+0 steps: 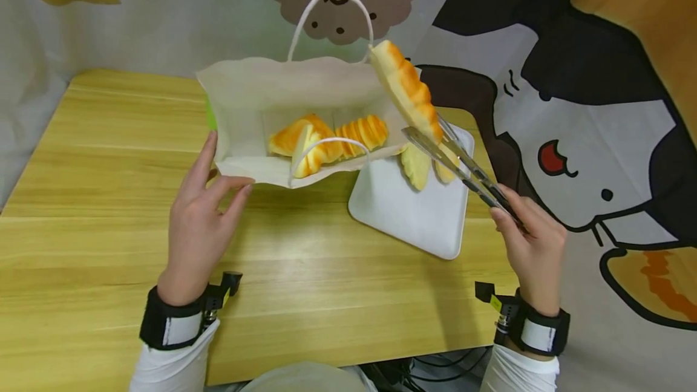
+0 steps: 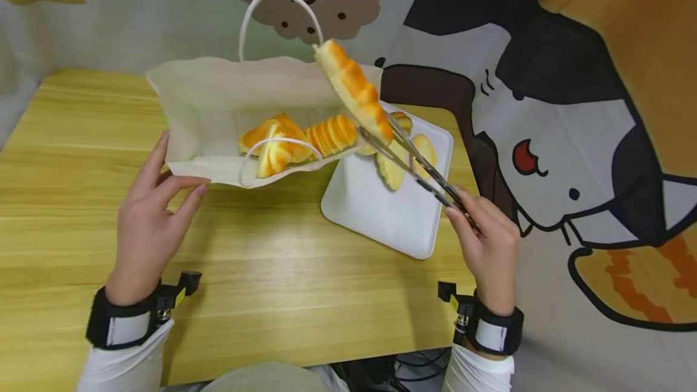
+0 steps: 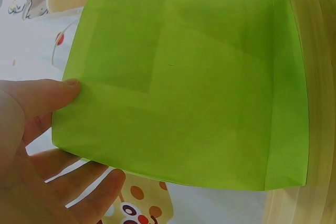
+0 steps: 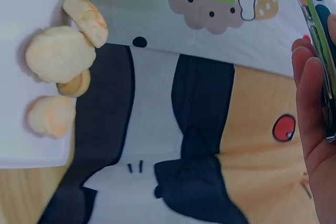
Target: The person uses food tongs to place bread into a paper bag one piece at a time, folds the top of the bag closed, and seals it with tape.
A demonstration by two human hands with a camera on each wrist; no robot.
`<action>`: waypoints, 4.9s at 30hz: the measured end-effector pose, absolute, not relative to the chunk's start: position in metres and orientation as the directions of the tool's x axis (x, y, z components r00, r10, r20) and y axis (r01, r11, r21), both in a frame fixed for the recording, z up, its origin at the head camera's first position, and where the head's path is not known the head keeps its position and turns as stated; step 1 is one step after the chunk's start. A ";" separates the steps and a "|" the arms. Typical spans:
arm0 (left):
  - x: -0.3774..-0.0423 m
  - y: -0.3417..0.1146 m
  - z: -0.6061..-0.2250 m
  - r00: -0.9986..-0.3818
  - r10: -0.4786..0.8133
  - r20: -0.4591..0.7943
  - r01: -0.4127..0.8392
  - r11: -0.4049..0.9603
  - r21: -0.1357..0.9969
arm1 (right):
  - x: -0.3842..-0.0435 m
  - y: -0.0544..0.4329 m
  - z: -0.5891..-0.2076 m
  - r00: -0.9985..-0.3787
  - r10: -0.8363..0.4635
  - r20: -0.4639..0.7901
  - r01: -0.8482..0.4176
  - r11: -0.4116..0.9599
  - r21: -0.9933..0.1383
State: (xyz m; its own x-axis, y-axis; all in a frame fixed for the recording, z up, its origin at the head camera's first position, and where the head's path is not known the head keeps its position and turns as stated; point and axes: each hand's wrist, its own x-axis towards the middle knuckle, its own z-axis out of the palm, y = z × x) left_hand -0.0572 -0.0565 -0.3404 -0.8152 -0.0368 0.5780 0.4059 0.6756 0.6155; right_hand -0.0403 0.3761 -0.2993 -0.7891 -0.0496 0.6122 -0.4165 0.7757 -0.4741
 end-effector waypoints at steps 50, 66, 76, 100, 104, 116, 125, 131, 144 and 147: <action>-0.055 -0.057 -0.339 -0.815 -0.001 0.579 0.420 0.688 0.592 | -0.100 0.307 -0.274 -0.719 -0.564 0.407 -0.646 0.758 -0.089; -0.051 -0.058 -0.336 -0.824 -0.009 0.567 0.406 0.689 0.600 | -0.104 0.278 -0.266 -0.659 -0.617 0.430 -0.687 0.727 -0.009; -0.050 -0.057 -0.336 -0.834 -0.001 0.552 0.398 0.693 0.602 | -0.105 0.271 -0.266 -0.673 -0.622 0.399 -0.682 0.732 -0.009; -0.051 -0.055 -0.335 -0.828 -0.006 0.561 0.408 0.680 0.610 | -0.108 0.262 -0.278 -0.731 -0.531 0.429 -0.653 0.727 -0.213; -0.051 -0.055 -0.336 -0.825 -0.006 0.565 0.408 0.684 0.604 | -0.107 0.265 -0.280 -0.737 -0.518 0.434 -0.645 0.731 -0.223; -0.053 -0.054 -0.337 -0.822 -0.008 0.569 0.414 0.679 0.607 | -0.096 0.284 -0.294 -0.780 -0.370 0.505 -0.581 0.728 -0.363; -0.055 -0.054 -0.338 -0.816 -0.013 0.578 0.421 0.672 0.610 | -0.081 0.292 -0.305 -0.794 -0.205 0.572 -0.534 0.684 -0.496; -0.055 -0.054 -0.339 -0.818 -0.023 0.575 0.417 0.666 0.619 | -0.071 0.292 -0.309 -0.791 -0.106 0.603 -0.519 0.638 -0.569; -0.056 -0.052 -0.339 -0.808 -0.023 0.589 0.429 0.662 0.614 | -0.037 0.303 -0.333 -0.831 0.228 0.507 -0.377 0.439 -0.816; -0.056 -0.053 -0.340 -0.809 -0.025 0.587 0.427 0.661 0.617 | -0.032 0.302 -0.338 -0.840 0.277 0.467 -0.361 0.358 -0.861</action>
State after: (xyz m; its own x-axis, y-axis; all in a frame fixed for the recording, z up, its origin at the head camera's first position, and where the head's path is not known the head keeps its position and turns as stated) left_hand -0.0557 -0.0526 -0.3399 -0.8089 -0.0255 0.5874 0.4273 0.6606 0.6172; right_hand -0.0319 0.3024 -0.3379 -0.8397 0.2772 0.4671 -0.3608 0.3582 -0.8611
